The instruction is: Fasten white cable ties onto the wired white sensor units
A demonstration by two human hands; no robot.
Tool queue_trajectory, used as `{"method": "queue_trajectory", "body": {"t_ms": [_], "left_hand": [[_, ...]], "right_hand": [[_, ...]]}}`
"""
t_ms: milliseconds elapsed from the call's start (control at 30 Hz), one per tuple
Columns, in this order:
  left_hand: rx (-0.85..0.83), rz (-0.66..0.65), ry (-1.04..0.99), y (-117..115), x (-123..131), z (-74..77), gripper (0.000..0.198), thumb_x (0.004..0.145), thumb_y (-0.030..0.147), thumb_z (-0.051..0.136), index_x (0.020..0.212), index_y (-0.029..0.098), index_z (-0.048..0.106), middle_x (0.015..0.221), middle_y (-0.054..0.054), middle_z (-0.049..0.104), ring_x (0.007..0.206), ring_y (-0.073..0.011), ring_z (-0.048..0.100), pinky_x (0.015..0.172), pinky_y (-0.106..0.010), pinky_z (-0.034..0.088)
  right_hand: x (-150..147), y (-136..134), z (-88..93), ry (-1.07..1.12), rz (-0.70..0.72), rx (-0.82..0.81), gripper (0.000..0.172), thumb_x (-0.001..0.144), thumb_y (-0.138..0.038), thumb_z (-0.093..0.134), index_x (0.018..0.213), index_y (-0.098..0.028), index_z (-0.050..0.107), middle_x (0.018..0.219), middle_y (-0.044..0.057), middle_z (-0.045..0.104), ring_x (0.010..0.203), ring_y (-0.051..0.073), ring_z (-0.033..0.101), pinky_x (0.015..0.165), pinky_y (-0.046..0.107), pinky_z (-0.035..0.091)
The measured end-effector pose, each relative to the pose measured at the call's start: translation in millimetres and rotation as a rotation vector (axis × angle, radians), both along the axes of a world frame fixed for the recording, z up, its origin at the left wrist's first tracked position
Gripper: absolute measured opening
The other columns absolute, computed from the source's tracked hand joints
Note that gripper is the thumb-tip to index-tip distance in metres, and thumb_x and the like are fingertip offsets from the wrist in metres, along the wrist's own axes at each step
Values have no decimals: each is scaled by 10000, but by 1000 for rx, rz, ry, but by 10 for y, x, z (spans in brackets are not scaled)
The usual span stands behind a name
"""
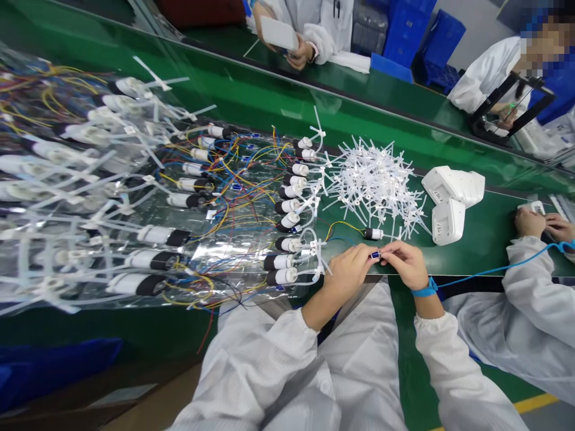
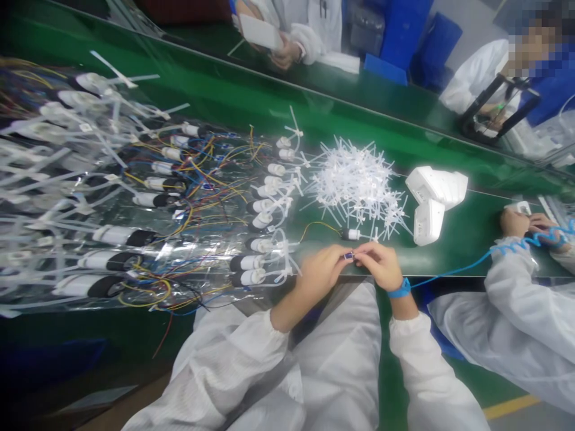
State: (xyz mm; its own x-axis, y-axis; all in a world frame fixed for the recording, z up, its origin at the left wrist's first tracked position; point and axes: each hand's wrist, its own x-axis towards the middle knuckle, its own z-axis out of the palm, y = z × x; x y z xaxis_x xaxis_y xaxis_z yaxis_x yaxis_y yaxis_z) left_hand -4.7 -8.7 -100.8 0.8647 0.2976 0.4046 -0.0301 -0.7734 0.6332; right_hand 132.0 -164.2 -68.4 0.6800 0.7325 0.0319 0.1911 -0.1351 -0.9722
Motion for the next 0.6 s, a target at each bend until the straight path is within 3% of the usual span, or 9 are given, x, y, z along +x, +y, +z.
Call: {"method": "queue_trajectory", "body": {"t_ms": [133, 333, 467, 600], "left_hand": [[-37, -17, 47, 9, -2, 78, 209, 1136, 349, 585, 1257, 221, 698, 1136, -54, 792, 1046, -224, 773, 907, -319, 603], [-145, 32, 71, 30, 31, 143, 448, 1091, 251, 630, 1530, 219, 547, 1533, -139, 641, 907, -157, 777, 884, -301, 634], [-104, 45, 158, 42, 62, 224, 573, 1052, 194, 644, 1605, 240, 499, 1685, -155, 530, 1077, -205, 781, 933, -323, 641], [-59, 45, 234, 40, 106, 305, 556, 1054, 211, 655, 1592, 260, 520, 1663, -140, 554, 1148, -225, 771, 944, -330, 631]], "right_hand": [[-37, 34, 2, -1, -58, 61, 269, 948, -487, 839, 988, -223, 800, 866, 44, 829, 723, 197, 791, 699, 328, 679], [-65, 109, -85, -8, -192, 80, 307, 971, -488, 799, 1070, -199, 777, 856, 72, 837, 769, 209, 807, 691, 319, 670], [-62, 148, -111, -32, -192, 45, 331, 987, -494, 762, 1133, -197, 757, 907, 86, 846, 793, 214, 815, 640, 293, 641], [-61, 136, -110, -49, -222, 86, 340, 1007, -472, 728, 1215, -203, 711, 891, 65, 835, 758, 197, 794, 608, 272, 611]]}}
